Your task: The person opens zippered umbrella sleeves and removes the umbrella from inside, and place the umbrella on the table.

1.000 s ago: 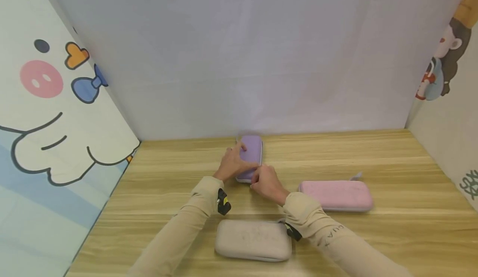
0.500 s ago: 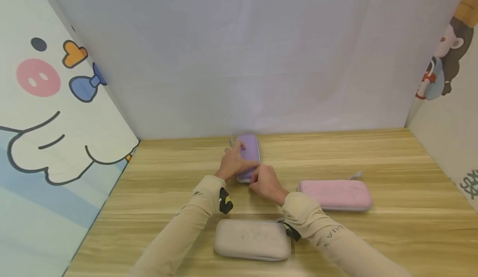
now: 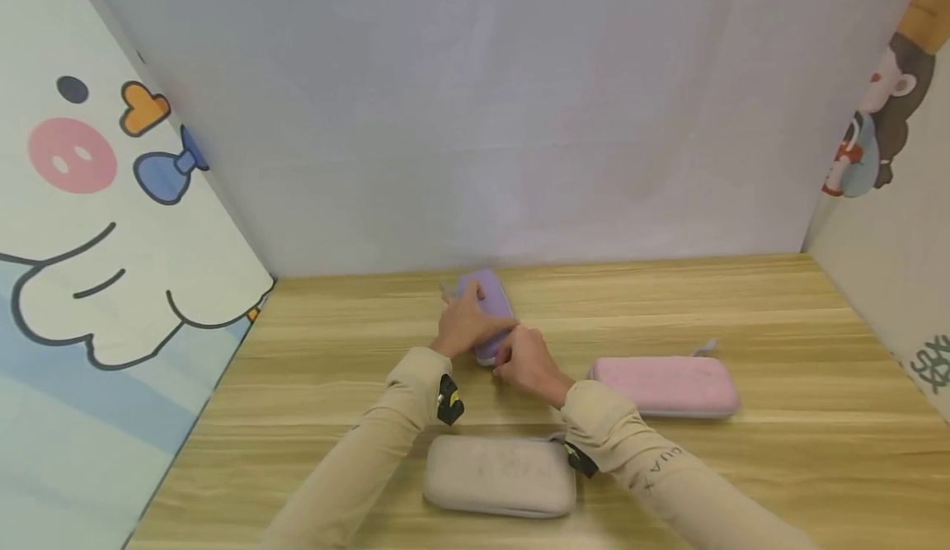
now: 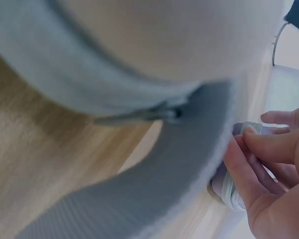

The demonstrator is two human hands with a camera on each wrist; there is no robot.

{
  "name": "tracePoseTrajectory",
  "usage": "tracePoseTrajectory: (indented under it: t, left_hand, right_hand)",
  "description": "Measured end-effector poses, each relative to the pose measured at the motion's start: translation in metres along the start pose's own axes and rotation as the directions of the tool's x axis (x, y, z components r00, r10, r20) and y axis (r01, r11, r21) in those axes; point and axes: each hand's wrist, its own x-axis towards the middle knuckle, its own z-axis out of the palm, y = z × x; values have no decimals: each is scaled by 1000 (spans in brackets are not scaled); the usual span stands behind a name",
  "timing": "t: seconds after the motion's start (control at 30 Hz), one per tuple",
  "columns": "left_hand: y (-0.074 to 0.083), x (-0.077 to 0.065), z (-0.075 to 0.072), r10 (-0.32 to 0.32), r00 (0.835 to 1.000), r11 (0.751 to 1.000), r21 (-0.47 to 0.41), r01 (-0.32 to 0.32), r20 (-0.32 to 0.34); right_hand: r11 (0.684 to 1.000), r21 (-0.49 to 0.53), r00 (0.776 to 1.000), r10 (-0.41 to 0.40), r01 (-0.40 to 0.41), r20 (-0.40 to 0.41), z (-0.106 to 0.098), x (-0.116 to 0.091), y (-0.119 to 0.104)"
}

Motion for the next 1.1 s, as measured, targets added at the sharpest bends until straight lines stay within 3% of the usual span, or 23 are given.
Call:
tracePoseTrajectory:
  t: [0.13, 0.23, 0.3, 0.4, 0.5, 0.57, 0.7, 1.1]
  left_hand:
    - [1, 2, -10, 81, 995, 993, 77, -85, 49]
    - [1, 7, -18, 203, 972, 968, 122, -218, 118]
    - [1, 10, -23, 290, 940, 937, 146, -317, 181]
    - [0, 15, -26, 410, 865, 861, 191, -472, 290]
    - [-2, 18, -25, 451, 804, 809, 203, -552, 389]
    - [-3, 18, -24, 459, 782, 793, 204, -575, 422]
    - [-7, 18, -22, 458, 768, 791, 189, -582, 447]
    - [-9, 20, -21, 468, 780, 795, 188, -577, 416]
  right_hand:
    - [999, 29, 1000, 18, -18, 5, -1, 0, -1]
    - [997, 70, 999, 32, -34, 24, -3, 0, -1]
    - [995, 91, 998, 44, -47, 34, -4, 0, -1]
    - [995, 86, 998, 56, -60, 40, -5, 1, 0]
    - [995, 70, 997, 68, -71, 47, -4, 1, 0]
    - [994, 76, 996, 76, -79, 53, -3, 1, 0]
    - [988, 119, 994, 88, -95, 65, -2, -1, -1]
    - [984, 145, 995, 93, -99, 48, -4, -4, 2]
